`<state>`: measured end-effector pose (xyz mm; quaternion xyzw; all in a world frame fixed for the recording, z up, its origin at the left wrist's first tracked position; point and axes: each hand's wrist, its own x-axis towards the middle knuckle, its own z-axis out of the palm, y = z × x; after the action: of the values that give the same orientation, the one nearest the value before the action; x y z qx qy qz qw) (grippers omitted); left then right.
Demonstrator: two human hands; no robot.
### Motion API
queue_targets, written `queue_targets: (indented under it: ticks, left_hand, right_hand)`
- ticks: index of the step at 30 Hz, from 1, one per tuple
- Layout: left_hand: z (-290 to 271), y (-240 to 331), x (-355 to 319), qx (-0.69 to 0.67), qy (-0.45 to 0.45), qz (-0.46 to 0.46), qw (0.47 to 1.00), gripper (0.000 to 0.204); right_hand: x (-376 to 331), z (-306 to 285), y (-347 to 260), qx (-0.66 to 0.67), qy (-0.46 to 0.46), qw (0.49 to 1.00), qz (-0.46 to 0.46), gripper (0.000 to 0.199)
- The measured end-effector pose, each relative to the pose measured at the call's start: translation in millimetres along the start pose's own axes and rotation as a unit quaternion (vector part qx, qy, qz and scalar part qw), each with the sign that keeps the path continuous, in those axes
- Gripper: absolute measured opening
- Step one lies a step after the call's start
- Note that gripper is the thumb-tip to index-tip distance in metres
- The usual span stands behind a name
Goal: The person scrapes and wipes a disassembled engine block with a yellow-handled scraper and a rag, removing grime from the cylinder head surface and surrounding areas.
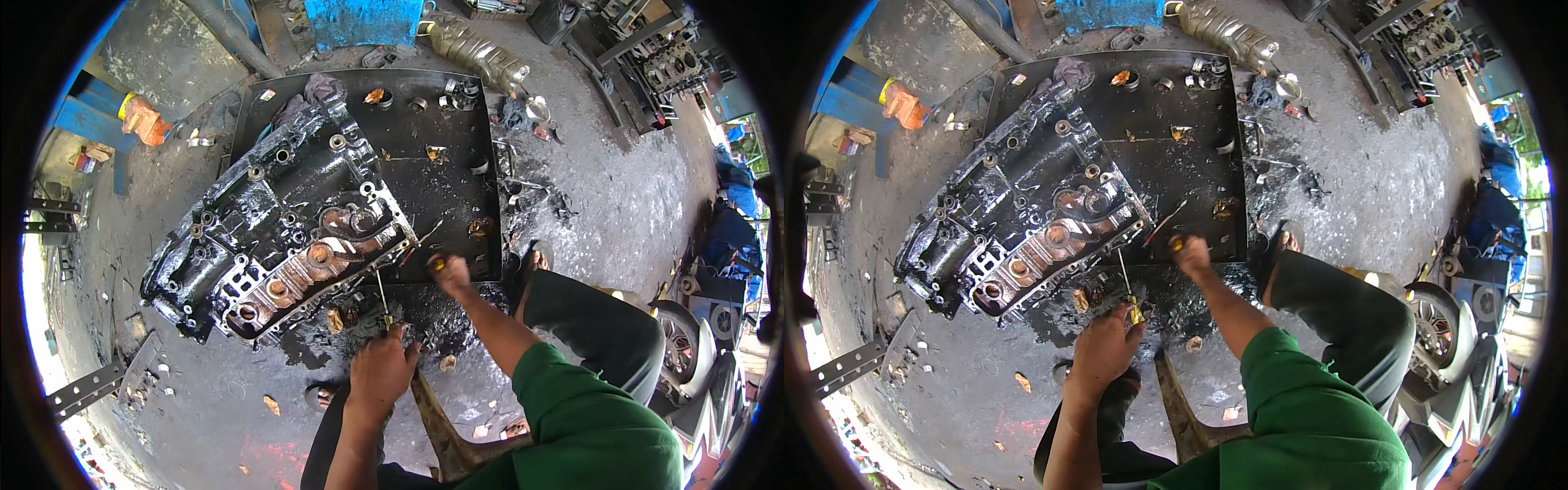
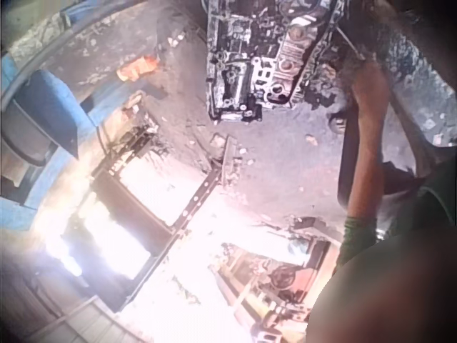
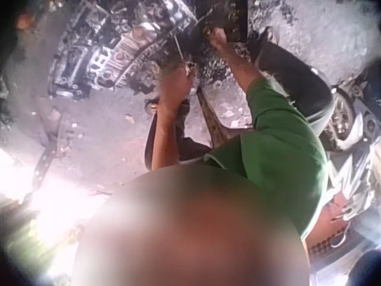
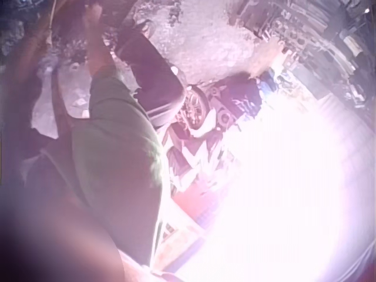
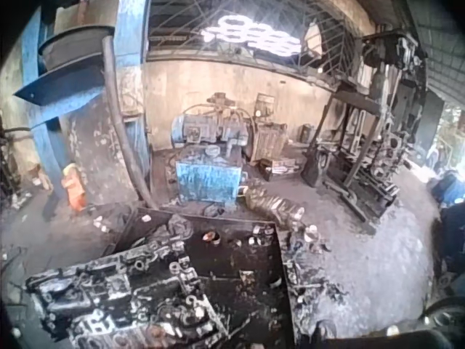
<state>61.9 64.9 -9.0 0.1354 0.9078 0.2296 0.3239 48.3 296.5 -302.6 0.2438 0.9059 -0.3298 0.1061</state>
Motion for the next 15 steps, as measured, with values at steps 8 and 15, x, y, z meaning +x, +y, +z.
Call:
queue_targets:
  ticks: [8, 15]
  left_hand:
    - [-7.4, 3.9, 7.4, -0.015, 0.022, -0.004, 1.000, 0.035]
    - [-23.5, -1.2, 0.4, -0.072, 0.034, 0.004, 0.997, 0.044]
  right_hand:
    - [17.4, 11.6, 14.7, 0.475, -0.107, 0.872, 0.056, 0.009]
    - [45.2, -184.3, -67.3, 0.280, -0.035, 0.949, -0.138, 0.023]
